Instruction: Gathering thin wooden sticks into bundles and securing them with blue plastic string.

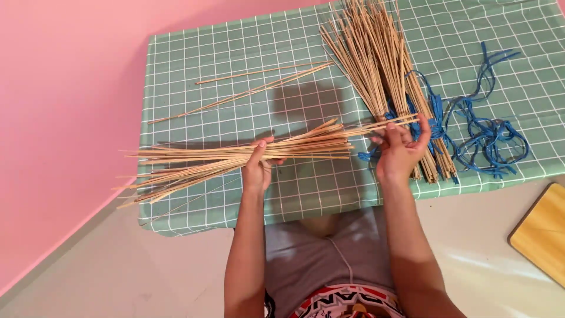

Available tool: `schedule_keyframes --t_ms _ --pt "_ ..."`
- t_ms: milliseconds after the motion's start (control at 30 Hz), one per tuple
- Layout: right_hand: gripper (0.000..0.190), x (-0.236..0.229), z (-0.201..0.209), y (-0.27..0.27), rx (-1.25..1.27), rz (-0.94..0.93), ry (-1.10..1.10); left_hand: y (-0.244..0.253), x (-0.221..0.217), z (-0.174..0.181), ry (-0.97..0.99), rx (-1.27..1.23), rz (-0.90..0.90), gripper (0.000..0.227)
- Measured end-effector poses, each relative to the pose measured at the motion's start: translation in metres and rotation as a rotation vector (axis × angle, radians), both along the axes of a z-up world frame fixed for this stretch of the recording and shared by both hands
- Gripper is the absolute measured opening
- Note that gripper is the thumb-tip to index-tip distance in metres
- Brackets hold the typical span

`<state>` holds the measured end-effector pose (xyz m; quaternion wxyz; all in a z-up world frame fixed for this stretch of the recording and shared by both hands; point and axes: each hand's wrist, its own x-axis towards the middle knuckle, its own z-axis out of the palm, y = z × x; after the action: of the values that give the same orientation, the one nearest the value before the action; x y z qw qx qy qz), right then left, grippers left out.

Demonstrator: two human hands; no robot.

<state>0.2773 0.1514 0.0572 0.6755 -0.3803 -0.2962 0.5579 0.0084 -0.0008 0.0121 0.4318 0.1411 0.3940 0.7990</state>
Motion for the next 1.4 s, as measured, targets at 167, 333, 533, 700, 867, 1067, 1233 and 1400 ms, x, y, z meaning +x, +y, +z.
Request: schedule_keyframes --t_ms 167,333,533,700,867,1067,1233,1400 --pt "0.060 -0.007 0.005 -0.008 0.013 0.018 -0.008 0.001 -0.002 -0.005 -0.007 0.007 0.018 0.030" --pt "0.045 -0.010 0.016 -0.016 0.029 0.048 -0.029 0.000 -0.001 -0.003 -0.019 0.023 0.046 0.028" --pt "0.028 -0.021 0.014 -0.030 0.030 0.149 -0.145 0.000 0.001 -0.001 0.015 0.003 0.042 0.023" --pt "0.031 -0.030 -0.007 -0.036 0.160 0.174 -0.276 0.002 0.001 -0.002 0.027 0.013 0.054 0.022" --pt "0.033 -0.030 -0.009 -0.037 0.270 0.176 -0.329 0.002 0.000 -0.008 0.011 0.024 0.065 0.019" --pt "0.040 -0.029 -0.015 -0.034 0.324 0.221 -0.344 0.003 0.001 -0.010 0.007 0.021 0.082 0.015" --pt "0.042 -0.030 -0.027 -0.031 0.365 0.234 -0.374 0.002 0.001 -0.007 0.008 0.012 0.073 0.019" --pt "0.039 -0.032 -0.021 -0.032 0.379 0.239 -0.364 0.001 -0.003 -0.002 0.022 -0.024 0.043 0.031"
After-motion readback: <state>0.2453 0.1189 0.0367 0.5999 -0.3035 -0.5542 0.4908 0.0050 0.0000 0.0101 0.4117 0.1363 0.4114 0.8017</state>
